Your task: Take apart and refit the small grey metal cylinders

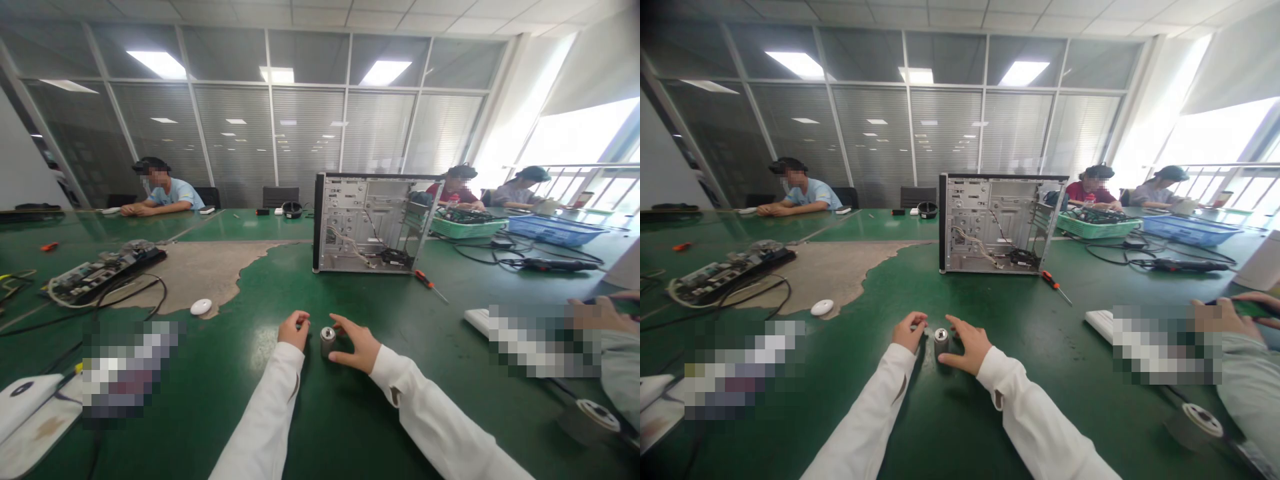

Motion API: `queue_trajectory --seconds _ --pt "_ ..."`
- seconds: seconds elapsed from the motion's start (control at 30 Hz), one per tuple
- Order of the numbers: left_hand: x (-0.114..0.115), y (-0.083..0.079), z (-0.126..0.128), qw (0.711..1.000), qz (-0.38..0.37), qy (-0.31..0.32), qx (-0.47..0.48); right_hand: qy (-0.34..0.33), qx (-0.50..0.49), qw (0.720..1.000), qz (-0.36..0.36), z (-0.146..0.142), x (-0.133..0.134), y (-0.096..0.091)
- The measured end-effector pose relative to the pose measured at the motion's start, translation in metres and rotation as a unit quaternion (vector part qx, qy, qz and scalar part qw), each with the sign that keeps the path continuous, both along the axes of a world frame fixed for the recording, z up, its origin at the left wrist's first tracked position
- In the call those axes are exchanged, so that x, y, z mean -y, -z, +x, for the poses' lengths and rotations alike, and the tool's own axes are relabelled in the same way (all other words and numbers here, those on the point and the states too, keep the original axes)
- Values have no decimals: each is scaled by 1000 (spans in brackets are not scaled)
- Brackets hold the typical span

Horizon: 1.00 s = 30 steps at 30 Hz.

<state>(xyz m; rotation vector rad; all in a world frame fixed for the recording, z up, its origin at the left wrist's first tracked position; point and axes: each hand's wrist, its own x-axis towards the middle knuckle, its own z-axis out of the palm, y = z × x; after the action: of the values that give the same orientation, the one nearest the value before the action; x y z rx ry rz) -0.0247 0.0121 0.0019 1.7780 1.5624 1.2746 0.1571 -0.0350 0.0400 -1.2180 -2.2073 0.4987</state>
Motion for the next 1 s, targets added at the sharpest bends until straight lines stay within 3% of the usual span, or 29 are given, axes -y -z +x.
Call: queue_trajectory --seconds 0.1,0.2,0.3,0.4,0.57,1.0 --pt "-2 4 1 1000 -1 5 1 40 -205 975 -76 13 -10 25" --pt "-4 6 2 1000 -5 -10 -1 116 -362 917 -123 15 -24 39" --pt "-4 6 3 999 -6 -33 -1 147 -448 870 -142 12 -35 43" --pt "-1 5 4 999 -4 -39 -7 160 -480 851 -140 9 -41 45" --pt "4 3 2 999 -5 -50 -10 181 -479 850 -123 5 -48 45" --pt "2 4 -1 999 -10 -53 -3 146 -440 877 -126 4 -41 43"
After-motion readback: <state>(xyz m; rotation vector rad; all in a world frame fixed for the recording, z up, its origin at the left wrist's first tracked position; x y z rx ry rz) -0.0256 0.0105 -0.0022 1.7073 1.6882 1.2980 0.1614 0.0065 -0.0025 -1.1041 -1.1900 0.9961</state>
